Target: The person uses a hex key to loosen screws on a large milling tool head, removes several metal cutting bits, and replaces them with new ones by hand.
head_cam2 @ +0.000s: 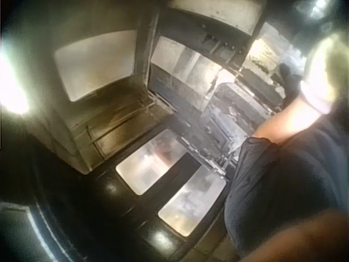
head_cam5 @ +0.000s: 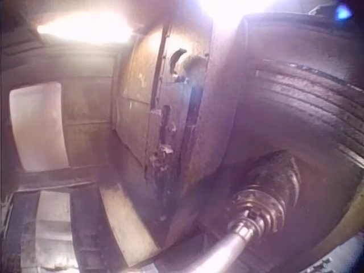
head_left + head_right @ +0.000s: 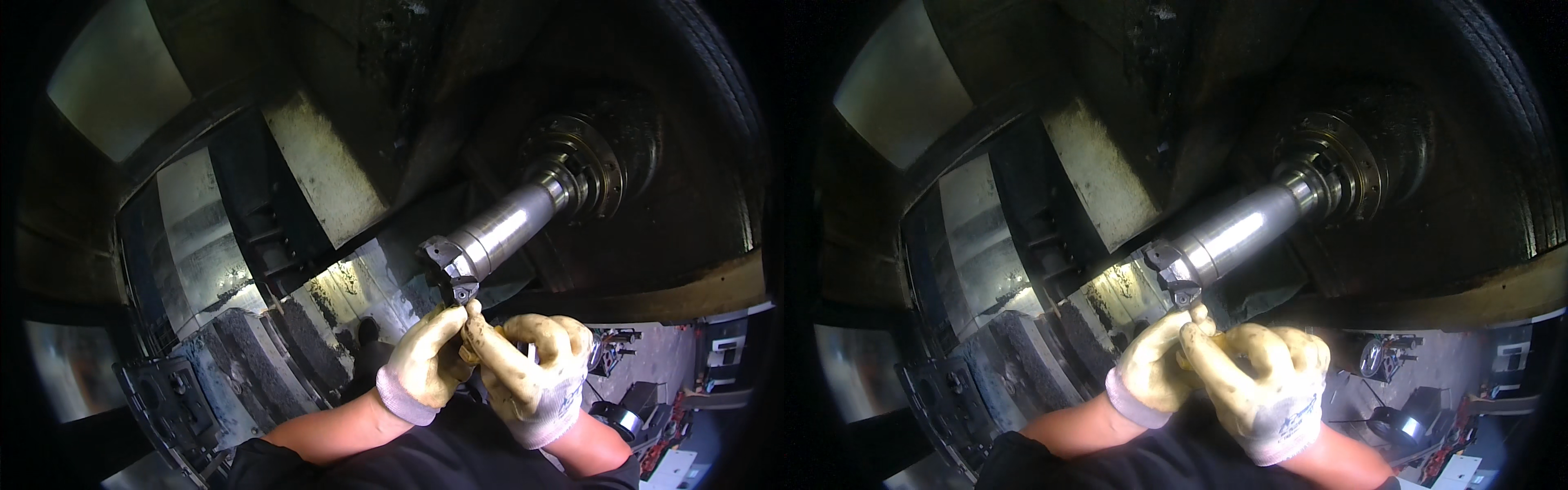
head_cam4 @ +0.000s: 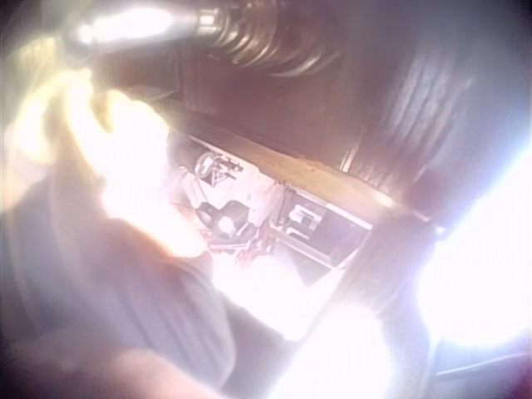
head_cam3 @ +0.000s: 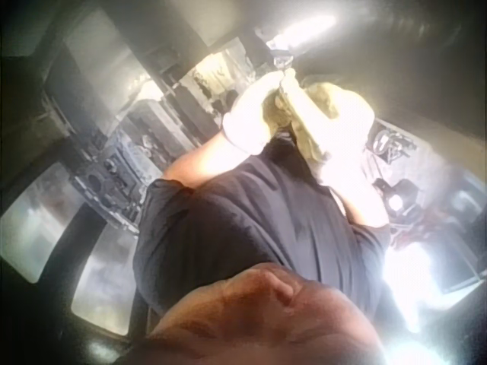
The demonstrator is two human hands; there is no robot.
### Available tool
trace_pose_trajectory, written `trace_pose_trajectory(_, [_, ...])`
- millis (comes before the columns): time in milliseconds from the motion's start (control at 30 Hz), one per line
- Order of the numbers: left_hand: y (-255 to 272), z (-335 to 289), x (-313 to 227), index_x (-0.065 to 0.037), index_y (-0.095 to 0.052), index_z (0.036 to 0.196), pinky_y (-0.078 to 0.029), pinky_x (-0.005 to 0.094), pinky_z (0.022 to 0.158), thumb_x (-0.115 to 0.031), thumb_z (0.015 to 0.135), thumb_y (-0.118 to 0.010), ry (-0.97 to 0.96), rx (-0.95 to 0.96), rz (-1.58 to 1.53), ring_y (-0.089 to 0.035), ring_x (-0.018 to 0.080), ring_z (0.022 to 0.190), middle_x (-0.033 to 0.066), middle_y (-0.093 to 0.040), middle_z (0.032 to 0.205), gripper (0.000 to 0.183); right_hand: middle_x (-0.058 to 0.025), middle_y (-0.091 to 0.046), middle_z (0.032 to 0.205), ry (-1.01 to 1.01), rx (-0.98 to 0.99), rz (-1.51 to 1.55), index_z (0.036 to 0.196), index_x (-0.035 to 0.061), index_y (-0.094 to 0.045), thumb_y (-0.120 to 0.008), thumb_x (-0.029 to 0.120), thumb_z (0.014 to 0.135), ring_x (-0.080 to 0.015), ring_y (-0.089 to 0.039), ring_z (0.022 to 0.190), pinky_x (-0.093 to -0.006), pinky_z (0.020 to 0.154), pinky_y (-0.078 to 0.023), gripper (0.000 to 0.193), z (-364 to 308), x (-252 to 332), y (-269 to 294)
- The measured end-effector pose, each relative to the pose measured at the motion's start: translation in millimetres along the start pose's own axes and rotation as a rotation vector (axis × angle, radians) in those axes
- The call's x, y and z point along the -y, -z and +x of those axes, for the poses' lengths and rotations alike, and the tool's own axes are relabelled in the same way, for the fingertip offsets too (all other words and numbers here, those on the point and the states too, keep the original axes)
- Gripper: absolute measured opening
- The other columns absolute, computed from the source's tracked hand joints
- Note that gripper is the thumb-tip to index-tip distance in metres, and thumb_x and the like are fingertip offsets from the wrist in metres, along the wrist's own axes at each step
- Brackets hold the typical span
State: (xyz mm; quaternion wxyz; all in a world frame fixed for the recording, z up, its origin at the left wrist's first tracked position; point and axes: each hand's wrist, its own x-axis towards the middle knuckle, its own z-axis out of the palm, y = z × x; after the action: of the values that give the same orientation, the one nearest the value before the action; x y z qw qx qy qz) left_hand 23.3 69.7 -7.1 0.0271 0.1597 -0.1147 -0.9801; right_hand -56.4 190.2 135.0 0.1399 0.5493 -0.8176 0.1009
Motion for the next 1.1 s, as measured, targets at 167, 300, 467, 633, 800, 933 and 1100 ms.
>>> trace_pose_trajectory(167, [-10, -5, 1, 0.009, -0.058, 0.135, -0.056, 0.0368, 0.103, 0.019, 0.085, -0.063, 0.022, -0.153, -0.14, -0.068, 0.0296, 0.12, 0.0199, -0.065, 0.13, 0.051, -0.0014, -0.061, 0.086, 0.055, 0.27, 0.0, 0.127, 0.0213, -0.076, -0.082, 0.024, 0.072, -0.0232, -0.059, 0.072, -0.041, 0.066, -0.045, 0.055, 5, -8, 15])
trace_pose_trajectory(300, [-1, -7, 0, 0.01, -0.057, 0.136, -0.055, 0.0371, 0.105, 0.021, 0.084, -0.065, -0.279, 0.014, 0.508, -0.068, 0.0297, 0.122, 0.0205, -0.064, 0.131, 0.054, -0.0051, -0.064, 0.086, 0.005, 0.152, 0.242, 0.124, 0.0068, -0.076, -0.078, 0.011, 0.074, -0.0254, -0.062, 0.075, -0.0406, 0.07, -0.05, 0.05, 12, -8, 12])
trace_pose_trajectory(467, [-10, -8, 3, 0.007, -0.061, 0.13, -0.056, 0.0367, 0.099, 0.009, 0.092, -0.061, -0.086, -0.04, 0.13, -0.068, 0.0274, 0.11, 0.0155, -0.067, 0.118, 0.039, -0.008, -0.071, 0.09, 0.117, -0.06, 0.23, 0.126, -0.0013, -0.073, -0.075, 0.005, 0.075, -0.0233, -0.068, 0.077, -0.0359, 0.067, -0.053, 0.051, 7, -18, -12])
trace_pose_trajectory(633, [-17, -6, -4, 0.009, -0.059, 0.132, -0.057, 0.0374, 0.098, 0.016, 0.087, -0.068, -0.289, -0.048, 0.567, -0.069, 0.0317, 0.113, 0.02, -0.067, 0.123, 0.047, -0.0053, -0.074, 0.105, 0.181, -0.069, 0.223, 0.115, 0.0066, -0.078, -0.078, 0.012, 0.069, -0.0229, -0.07, 0.087, -0.0357, 0.071, -0.054, 0.046, 11, -30, -17])
trace_pose_trajectory(800, [-19, -10, -7, 0.009, -0.058, 0.136, -0.057, 0.0387, 0.102, 0.016, 0.086, -0.068, -0.844, 0.14, 1.203, -0.068, 0.0356, 0.12, 0.0237, -0.066, 0.133, 0.052, 0.003, -0.068, 0.114, 0.177, -0.096, 0.07, 0.112, 0.0223, -0.08, -0.079, 0.021, 0.068, -0.0188, -0.064, 0.099, -0.037, 0.078, -0.049, 0.044, 10, -27, -10])
trace_pose_trajectory(933, [-19, -13, -7, 0.008, -0.057, 0.138, -0.057, 0.038, 0.103, 0.016, 0.085, -0.069, -0.85, 0.202, 1.25, -0.068, 0.0349, 0.122, 0.0229, -0.065, 0.136, 0.055, 0.0017, -0.059, 0.1, 0.222, 0.041, 0.045, 0.117, 0.0252, -0.079, -0.08, 0.021, 0.069, -0.019, -0.06, 0.093, -0.0379, 0.079, -0.047, 0.049, 5, -33, 0])
trace_pose_trajectory(1100, [-25, -11, -2, 0.007, -0.059, 0.138, -0.058, 0.0343, 0.098, 0.016, 0.087, -0.066, -0.744, 0.168, 1.086, -0.07, 0.0278, 0.114, 0.0183, -0.067, 0.132, 0.052, -0.0109, -0.07, 0.094, 0.162, 0.135, 0.458, 0.12, -0.0034, -0.071, -0.076, 0.003, 0.073, -0.0272, -0.069, 0.074, -0.0385, 0.065, -0.055, 0.047, 20, -35, 3])
